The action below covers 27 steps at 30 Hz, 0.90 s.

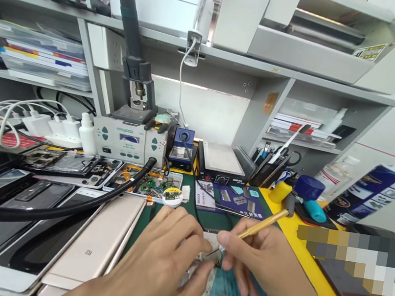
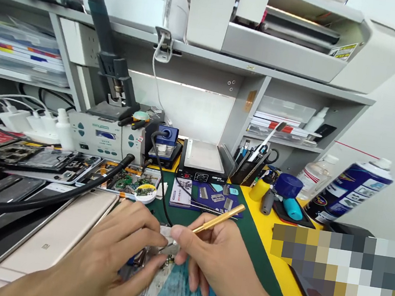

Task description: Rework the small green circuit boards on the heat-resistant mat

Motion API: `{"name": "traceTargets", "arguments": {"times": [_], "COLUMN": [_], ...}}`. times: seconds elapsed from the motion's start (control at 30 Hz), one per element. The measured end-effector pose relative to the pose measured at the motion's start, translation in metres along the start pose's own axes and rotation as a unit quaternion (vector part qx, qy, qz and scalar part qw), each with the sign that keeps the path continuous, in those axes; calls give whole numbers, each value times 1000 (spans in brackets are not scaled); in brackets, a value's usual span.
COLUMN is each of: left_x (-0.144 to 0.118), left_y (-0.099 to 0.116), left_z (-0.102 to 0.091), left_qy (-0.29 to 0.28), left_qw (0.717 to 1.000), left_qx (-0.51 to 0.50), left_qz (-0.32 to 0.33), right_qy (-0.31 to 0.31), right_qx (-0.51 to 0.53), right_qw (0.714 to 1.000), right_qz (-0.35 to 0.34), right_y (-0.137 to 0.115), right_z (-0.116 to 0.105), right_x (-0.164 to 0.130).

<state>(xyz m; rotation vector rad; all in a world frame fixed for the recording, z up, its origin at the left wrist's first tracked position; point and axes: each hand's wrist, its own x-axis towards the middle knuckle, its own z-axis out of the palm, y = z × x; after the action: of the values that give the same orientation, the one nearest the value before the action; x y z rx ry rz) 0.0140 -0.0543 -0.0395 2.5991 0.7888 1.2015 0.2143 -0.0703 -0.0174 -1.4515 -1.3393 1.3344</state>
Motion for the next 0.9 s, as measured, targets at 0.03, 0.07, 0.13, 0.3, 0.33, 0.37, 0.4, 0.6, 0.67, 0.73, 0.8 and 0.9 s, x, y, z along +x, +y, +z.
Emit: {"name": "traceTargets", "arguments": {"times": [0.03, 0.07, 0.13, 0.3, 0.33, 0.37, 0.4, 0.6, 0.67, 0.73, 0.8, 0.9], "left_x": [0, 0, 1, -1, -2, -2, -3, -1, 1, 5, 10, 10], "left_y": [0, 1, 1, 0, -1, -2, -3, -10, -16, -22, -27, -26], "left_z": [0, 0, -1, 1, 2, 2, 3, -6, -11, -17, -26, -50], "left_qy": [3, 4, 2, 20, 27, 34, 39, 51, 60, 75, 91, 117], "left_qw": [1000, 1000, 1000, 998, 997, 996, 995, 995, 996, 996, 995, 991], "left_qx": [-1, -2, -13, -63, -72, -79, -84, -83, -60, -41, -32, -7], "left_qz": [4, 4, -2, -22, -23, -25, -28, -36, -25, -15, -21, -57], "right_qy": [1, 1, 3, 1, 3, 8, 15, 41, 38, 43, 48, 50], "right_qx": [0, 2, 6, 21, 29, 40, 55, 122, 124, 121, 114, 104], "right_qw": [1000, 1000, 1000, 1000, 1000, 999, 998, 991, 991, 991, 991, 993], "right_qz": [-4, -6, -6, 0, -2, -3, -6, -44, -45, -44, -44, -42], "right_y": [0, -1, -2, 0, 1, 1, 2, 5, 6, 6, 6, 4], "right_z": [0, 0, -1, -1, -2, -2, -3, -9, -10, -11, -12, -12], "right_x": [-1, -1, -2, -1, 0, 0, 1, 6, 9, 10, 11, 11]}}
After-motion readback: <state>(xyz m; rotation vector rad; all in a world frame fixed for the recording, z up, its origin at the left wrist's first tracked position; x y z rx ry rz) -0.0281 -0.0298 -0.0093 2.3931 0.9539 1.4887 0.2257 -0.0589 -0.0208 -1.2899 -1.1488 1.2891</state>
